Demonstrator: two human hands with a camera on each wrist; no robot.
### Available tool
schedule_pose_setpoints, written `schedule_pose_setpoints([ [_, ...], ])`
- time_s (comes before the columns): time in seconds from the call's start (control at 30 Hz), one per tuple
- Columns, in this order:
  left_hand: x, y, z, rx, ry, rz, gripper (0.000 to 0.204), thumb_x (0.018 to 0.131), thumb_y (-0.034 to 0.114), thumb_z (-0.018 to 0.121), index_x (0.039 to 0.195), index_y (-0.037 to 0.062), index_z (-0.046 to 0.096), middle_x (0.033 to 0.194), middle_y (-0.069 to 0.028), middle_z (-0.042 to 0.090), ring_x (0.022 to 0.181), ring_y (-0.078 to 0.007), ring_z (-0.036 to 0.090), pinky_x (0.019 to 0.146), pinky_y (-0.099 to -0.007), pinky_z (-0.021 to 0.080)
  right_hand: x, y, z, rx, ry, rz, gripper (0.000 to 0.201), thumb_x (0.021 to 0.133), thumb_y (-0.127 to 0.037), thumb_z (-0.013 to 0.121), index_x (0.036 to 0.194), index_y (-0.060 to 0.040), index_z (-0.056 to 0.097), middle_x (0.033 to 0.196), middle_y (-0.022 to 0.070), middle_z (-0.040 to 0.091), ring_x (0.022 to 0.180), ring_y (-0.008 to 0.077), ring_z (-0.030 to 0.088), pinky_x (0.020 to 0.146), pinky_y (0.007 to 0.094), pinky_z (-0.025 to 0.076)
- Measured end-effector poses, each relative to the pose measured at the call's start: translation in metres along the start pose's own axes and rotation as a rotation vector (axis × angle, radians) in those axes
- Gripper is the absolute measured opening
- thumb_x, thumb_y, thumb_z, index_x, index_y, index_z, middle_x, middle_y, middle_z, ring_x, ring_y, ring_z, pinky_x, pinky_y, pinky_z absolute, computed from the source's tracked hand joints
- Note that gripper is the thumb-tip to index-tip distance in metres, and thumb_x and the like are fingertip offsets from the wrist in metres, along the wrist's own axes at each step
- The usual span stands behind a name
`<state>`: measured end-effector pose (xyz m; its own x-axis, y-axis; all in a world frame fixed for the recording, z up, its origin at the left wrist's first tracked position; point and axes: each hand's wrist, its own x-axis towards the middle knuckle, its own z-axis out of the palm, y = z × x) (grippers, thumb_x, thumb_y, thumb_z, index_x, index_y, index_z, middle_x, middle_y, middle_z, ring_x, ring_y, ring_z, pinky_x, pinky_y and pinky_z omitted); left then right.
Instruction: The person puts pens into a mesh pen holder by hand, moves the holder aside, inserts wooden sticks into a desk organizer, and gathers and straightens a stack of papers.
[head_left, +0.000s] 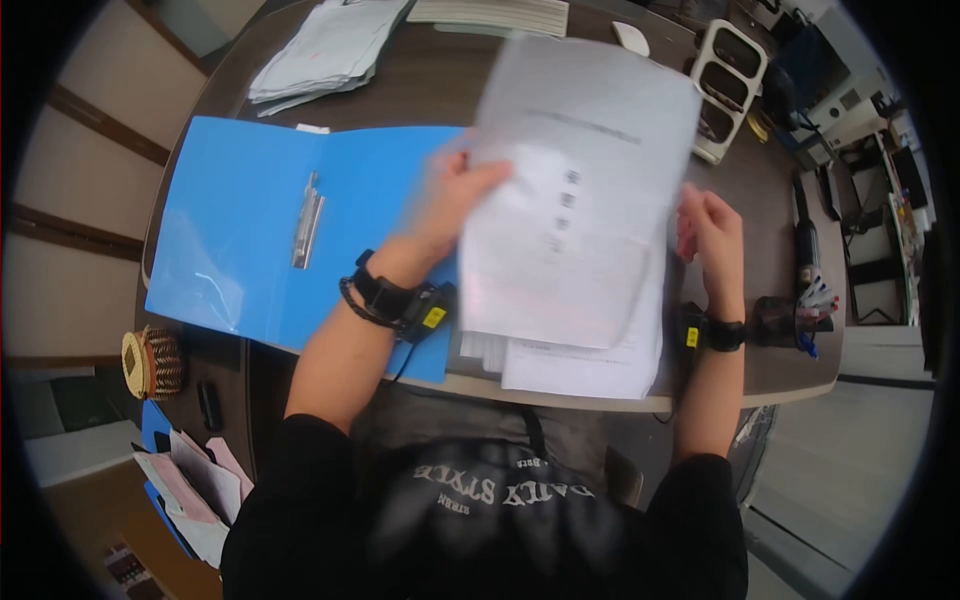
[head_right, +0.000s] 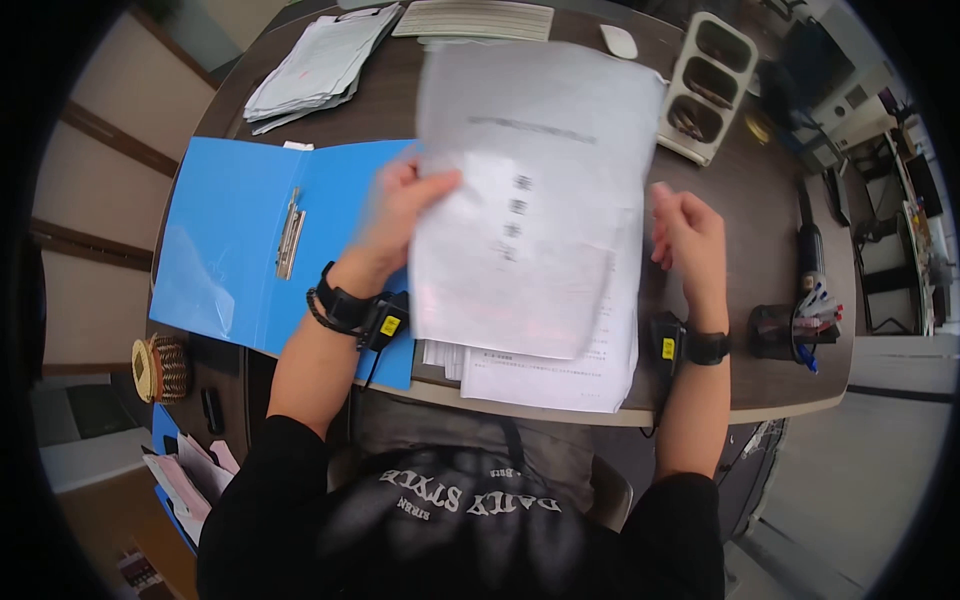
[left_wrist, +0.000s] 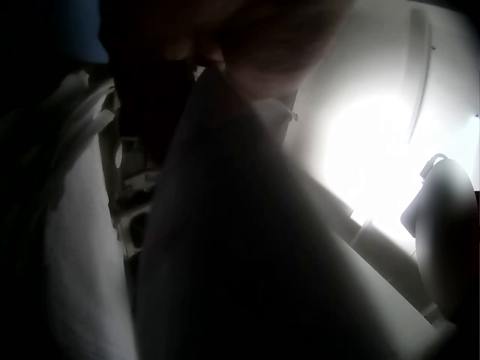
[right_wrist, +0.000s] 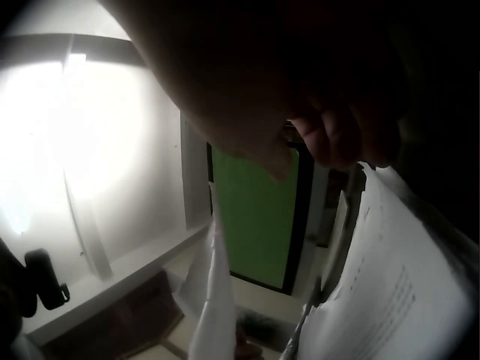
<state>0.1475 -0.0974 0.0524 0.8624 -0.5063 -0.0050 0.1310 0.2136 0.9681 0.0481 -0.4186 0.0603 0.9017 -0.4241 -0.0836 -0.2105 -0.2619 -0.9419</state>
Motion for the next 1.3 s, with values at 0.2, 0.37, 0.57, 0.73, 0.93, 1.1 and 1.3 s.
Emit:
schedule_pose_setpoints([
  [0.2, 0.003, 0.02, -0.015, -0.253, 0.216, 0.023, 0.037, 0.096, 0.012, 0.062, 0.129, -0.0038, 0.058, 0.117, -0.0113, 0.069, 0.102, -0.0169, 0.067, 0.089, -0.028, 0.053, -0.006, -0.006, 0.003, -0.323, -0.129, 0.112, 0.037, 0.082, -0.033, 0.083, 0.079, -0.0047, 0.06, 0.063, -0.0008, 0.057, 0.047, 0.0069, 0.052, 0.039, 0.0236, 0.039],
  [0.37, 0.004, 0.019, -0.019, -0.275, 0.218, 0.046, 0.035, 0.097, 0.012, 0.06, 0.129, -0.0042, 0.058, 0.119, -0.0126, 0.069, 0.103, -0.0175, 0.068, 0.089, -0.0283, 0.053, -0.003, 0.002, 0.002, -0.289, -0.174, 0.089, 0.033, 0.079, -0.026, 0.085, 0.079, -0.0042, 0.06, 0.063, -0.0002, 0.058, 0.048, 0.0072, 0.053, 0.039, 0.0243, 0.041],
  [0.57, 0.004, 0.017, -0.02, -0.201, 0.216, 0.047, 0.035, 0.097, 0.011, 0.061, 0.128, -0.0044, 0.059, 0.118, -0.0127, 0.069, 0.102, -0.0168, 0.068, 0.09, -0.0277, 0.053, -0.008, -0.007, 0.004, -0.307, -0.081, 0.125, 0.027, 0.081, -0.019, 0.083, 0.078, -0.0033, 0.061, 0.064, 0.0003, 0.059, 0.048, 0.0072, 0.054, 0.039, 0.0238, 0.041],
  [0.73, 0.004, 0.014, -0.017, -0.153, 0.134, 0.008, 0.036, 0.096, 0.008, 0.064, 0.129, -0.0054, 0.059, 0.117, -0.0137, 0.069, 0.1, -0.0173, 0.068, 0.089, -0.0295, 0.054, -0.006, -0.003, 0.002, -0.312, -0.155, 0.097, 0.026, 0.082, -0.018, 0.082, 0.077, -0.0036, 0.061, 0.064, -0.0007, 0.06, 0.049, 0.0064, 0.053, 0.039, 0.023, 0.038],
  [0.93, 0.006, 0.008, -0.021, -0.082, 0.084, -0.027, 0.036, 0.095, 0.007, 0.065, 0.128, -0.006, 0.059, 0.118, -0.0132, 0.069, 0.101, -0.0172, 0.068, 0.091, -0.0301, 0.054, -0.002, -0.001, -0.005, -0.214, -0.14, 0.048, 0.02, 0.087, -0.015, 0.076, 0.077, -0.0036, 0.063, 0.064, -0.0017, 0.061, 0.049, 0.0057, 0.052, 0.042, 0.0219, 0.038],
  [1.1, 0.005, 0.006, -0.021, -0.04, 0.049, -0.028, 0.038, 0.094, 0.008, 0.067, 0.128, -0.0067, 0.059, 0.118, -0.014, 0.069, 0.101, -0.017, 0.068, 0.09, -0.0303, 0.055, 0.001, 0.006, -0.012, -0.113, -0.156, 0.014, 0.014, 0.091, -0.012, 0.07, 0.083, -0.0021, 0.065, 0.066, -0.001, 0.064, 0.05, 0.0052, 0.053, 0.043, 0.0217, 0.037],
  [1.3, 0.0, 0.011, -0.014, -0.021, -0.049, -0.086, 0.041, 0.093, 0.008, 0.068, 0.129, -0.0077, 0.058, 0.119, -0.0141, 0.068, 0.103, -0.0177, 0.067, 0.091, -0.0307, 0.054, 0.007, 0.014, -0.02, 0.088, -0.131, 0.009, 0.013, 0.095, -0.013, 0.067, 0.094, -0.0002, 0.065, 0.073, 0.0005, 0.068, 0.057, 0.0057, 0.058, 0.051, 0.0219, 0.044],
])
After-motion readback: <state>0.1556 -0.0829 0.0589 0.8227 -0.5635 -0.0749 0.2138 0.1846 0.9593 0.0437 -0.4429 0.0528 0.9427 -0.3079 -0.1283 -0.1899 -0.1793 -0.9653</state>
